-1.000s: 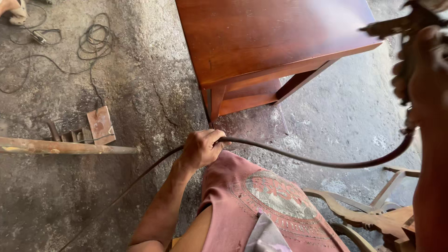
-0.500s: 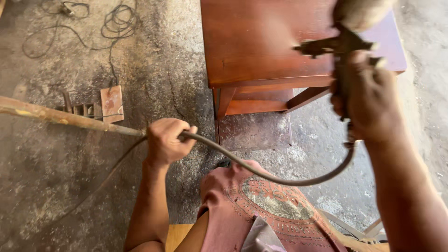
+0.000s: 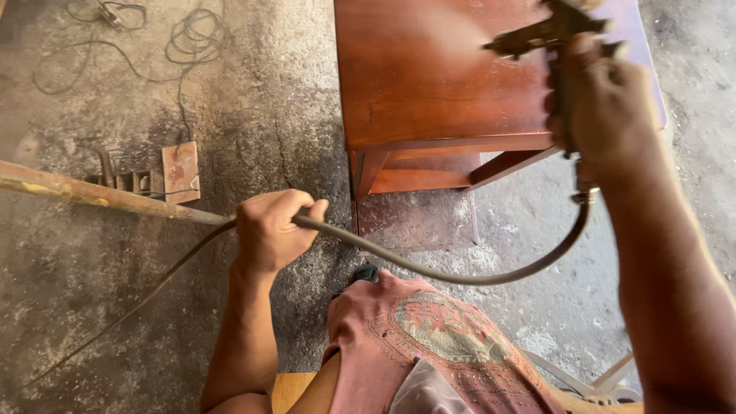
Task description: The person uses a spray gun connected to a hose to spray paint wooden furniture pieces, moving around each piece to coat its surfaces. They then walk to a shelf of paint cans, open a can, and scoop paint into the spray gun cup with a spoon.
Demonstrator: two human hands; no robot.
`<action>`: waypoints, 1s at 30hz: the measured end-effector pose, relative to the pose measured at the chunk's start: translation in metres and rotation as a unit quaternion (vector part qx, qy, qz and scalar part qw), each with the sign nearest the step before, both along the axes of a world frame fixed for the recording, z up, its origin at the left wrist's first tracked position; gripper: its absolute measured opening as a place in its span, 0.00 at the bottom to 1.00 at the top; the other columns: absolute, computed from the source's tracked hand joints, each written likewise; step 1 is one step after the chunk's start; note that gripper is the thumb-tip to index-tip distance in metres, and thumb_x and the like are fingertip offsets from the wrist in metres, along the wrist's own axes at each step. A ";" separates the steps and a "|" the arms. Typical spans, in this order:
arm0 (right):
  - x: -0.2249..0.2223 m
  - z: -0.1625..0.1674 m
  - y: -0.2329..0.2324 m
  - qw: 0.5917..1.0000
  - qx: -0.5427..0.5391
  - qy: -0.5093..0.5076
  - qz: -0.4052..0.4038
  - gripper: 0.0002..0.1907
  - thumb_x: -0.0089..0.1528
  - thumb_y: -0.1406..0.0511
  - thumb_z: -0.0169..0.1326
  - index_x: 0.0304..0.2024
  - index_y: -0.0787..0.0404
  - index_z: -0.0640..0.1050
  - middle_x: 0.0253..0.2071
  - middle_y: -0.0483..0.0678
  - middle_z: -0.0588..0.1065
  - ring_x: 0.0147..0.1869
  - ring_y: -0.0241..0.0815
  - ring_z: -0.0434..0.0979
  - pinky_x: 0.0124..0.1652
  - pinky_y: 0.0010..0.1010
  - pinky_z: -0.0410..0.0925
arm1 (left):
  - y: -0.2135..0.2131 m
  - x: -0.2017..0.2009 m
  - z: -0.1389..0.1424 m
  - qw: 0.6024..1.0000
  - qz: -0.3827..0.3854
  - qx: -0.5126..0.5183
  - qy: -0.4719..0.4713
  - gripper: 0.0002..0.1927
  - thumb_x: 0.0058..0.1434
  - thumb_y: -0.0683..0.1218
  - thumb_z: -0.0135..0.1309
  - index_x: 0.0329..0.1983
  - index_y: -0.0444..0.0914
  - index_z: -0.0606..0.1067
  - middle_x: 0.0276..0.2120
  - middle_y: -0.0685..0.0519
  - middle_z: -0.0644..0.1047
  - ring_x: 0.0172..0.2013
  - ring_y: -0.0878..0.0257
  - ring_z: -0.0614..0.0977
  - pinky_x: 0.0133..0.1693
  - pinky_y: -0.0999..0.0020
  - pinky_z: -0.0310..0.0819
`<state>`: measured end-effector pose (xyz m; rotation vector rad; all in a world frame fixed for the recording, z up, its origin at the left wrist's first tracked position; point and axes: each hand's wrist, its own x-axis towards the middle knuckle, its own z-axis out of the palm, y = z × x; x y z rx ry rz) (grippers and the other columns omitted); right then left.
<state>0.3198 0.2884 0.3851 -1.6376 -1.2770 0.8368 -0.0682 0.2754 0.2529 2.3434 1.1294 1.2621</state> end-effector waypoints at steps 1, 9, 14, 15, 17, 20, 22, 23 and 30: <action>0.019 -0.004 0.000 1.000 0.020 0.007 -0.011 0.30 0.77 0.42 0.44 0.43 0.62 0.73 0.30 0.43 0.72 0.27 0.32 0.70 0.25 0.26 0.64 | 0.001 0.007 0.002 1.000 -0.017 0.010 -0.002 0.14 0.60 0.42 0.68 0.25 0.39 0.74 0.15 0.56 0.72 0.16 0.66 0.75 0.19 0.68 0.63; 0.156 -0.022 0.019 0.941 -0.036 -0.199 -0.271 0.24 0.74 0.43 0.43 0.42 0.55 0.74 0.27 0.39 0.72 0.22 0.28 0.69 0.22 0.24 0.66 | -0.003 0.054 0.029 0.990 -0.132 0.056 -0.010 0.14 0.55 0.44 0.70 0.37 0.37 0.76 0.22 0.53 0.74 0.23 0.60 0.78 0.26 0.62 0.71; 0.161 -0.021 0.037 0.942 -0.040 -0.182 -0.277 0.25 0.75 0.44 0.44 0.40 0.54 0.74 0.27 0.39 0.72 0.22 0.28 0.69 0.22 0.24 0.65 | -0.005 0.056 0.034 0.991 -0.126 0.048 -0.014 0.15 0.53 0.44 0.70 0.38 0.38 0.75 0.24 0.52 0.74 0.25 0.57 0.79 0.28 0.61 0.72; 0.150 -0.021 0.040 0.948 -0.028 -0.172 -0.267 0.25 0.75 0.44 0.44 0.40 0.54 0.74 0.27 0.39 0.72 0.22 0.28 0.69 0.22 0.24 0.65 | -0.003 0.052 0.034 0.991 -0.121 0.046 -0.018 0.14 0.53 0.44 0.70 0.37 0.38 0.75 0.23 0.52 0.74 0.25 0.57 0.79 0.28 0.61 0.72; 0.123 -0.014 0.052 0.960 -0.009 -0.148 -0.236 0.25 0.76 0.44 0.44 0.39 0.54 0.74 0.27 0.39 0.72 0.23 0.28 0.69 0.21 0.24 0.65 | 0.001 0.040 0.035 0.993 -0.096 0.056 -0.029 0.14 0.55 0.45 0.70 0.33 0.39 0.74 0.21 0.53 0.72 0.22 0.60 0.76 0.25 0.62 0.69; 0.067 -0.006 0.062 0.984 0.002 -0.083 -0.155 0.25 0.77 0.44 0.44 0.38 0.54 0.74 0.26 0.39 0.72 0.23 0.28 0.69 0.21 0.24 0.64 | 0.008 0.011 0.036 0.994 -0.063 0.070 -0.048 0.14 0.57 0.44 0.70 0.28 0.41 0.72 0.16 0.56 0.67 0.18 0.63 0.70 0.23 0.64 0.63; 0.027 -0.001 0.067 0.997 0.014 -0.029 -0.075 0.26 0.77 0.43 0.46 0.37 0.55 0.74 0.27 0.40 0.71 0.24 0.29 0.69 0.22 0.25 0.63 | 0.010 -0.011 0.038 0.994 -0.047 0.082 -0.053 0.15 0.57 0.44 0.70 0.27 0.41 0.72 0.15 0.57 0.65 0.16 0.66 0.68 0.22 0.66 0.60; 0.007 0.001 0.071 0.998 0.010 -0.014 -0.061 0.27 0.76 0.43 0.47 0.36 0.57 0.73 0.26 0.40 0.71 0.23 0.30 0.69 0.21 0.25 0.63 | 0.010 -0.021 0.039 0.994 -0.041 0.092 -0.053 0.14 0.58 0.44 0.69 0.27 0.41 0.72 0.15 0.58 0.66 0.16 0.67 0.68 0.22 0.67 0.60; -0.071 0.013 0.087 0.991 -0.001 0.079 0.103 0.27 0.72 0.44 0.46 0.36 0.60 0.74 0.27 0.43 0.73 0.23 0.32 0.71 0.21 0.26 0.64 | 0.005 -0.053 0.052 0.993 -0.001 0.089 -0.078 0.13 0.61 0.45 0.68 0.31 0.39 0.72 0.19 0.57 0.71 0.21 0.69 0.71 0.23 0.73 0.60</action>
